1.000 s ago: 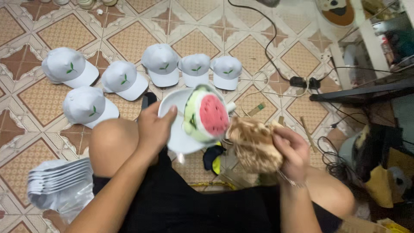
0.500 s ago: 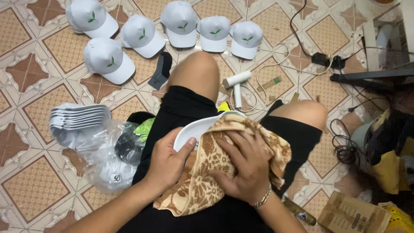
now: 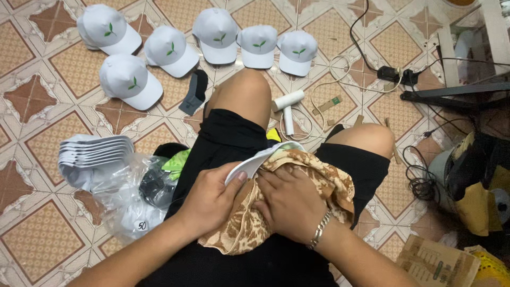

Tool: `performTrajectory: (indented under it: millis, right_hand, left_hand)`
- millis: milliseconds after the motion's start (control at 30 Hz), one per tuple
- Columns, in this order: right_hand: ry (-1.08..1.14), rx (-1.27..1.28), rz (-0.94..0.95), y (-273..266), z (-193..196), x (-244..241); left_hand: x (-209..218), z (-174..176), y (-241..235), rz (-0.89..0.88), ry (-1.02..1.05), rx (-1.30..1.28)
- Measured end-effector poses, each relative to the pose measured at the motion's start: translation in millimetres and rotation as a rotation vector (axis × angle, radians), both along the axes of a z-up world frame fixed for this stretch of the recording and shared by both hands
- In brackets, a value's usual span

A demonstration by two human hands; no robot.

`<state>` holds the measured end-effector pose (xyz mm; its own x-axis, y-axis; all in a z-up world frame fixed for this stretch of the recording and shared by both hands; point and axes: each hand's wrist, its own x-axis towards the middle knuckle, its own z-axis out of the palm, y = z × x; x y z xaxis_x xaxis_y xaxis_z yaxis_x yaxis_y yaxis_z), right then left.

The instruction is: The person sits on the floor and uses a hair dryer to apply heat to white baseball caps with a green leaf logo. They insert a cloth into the cap to maintain shape, then remove it and inspect the cap before placing it with others.

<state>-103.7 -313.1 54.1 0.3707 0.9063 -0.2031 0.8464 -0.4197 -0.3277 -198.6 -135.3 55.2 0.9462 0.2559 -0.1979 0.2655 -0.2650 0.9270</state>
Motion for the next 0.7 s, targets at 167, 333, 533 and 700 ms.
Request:
performTrajectory:
  millis: [167,333,533,700]
  right_hand:
    - [-0.034,-0.303,0.057,35.3,-15.8,9.3]
    - [-0.231,-0.143,-0.08,43.4,-37.9,1.4]
    - [-0.109,0.638,-0.023,-4.3,-5.3,2.1]
    - [0.024,0.492,0.135,-26.5,-13.3,-16.5]
  left_hand:
    - [1.7,2.2,4.1,-0.065,0.095,-0.019]
    - [-3.4,-13.2,4.5,0.045,0.071,-0.016]
    - [-13.4,-20.9,2.3,0.094,0.127,-0.154]
    - [-30.2,-20.7,-1.8,-0.029,0.021,-0.244]
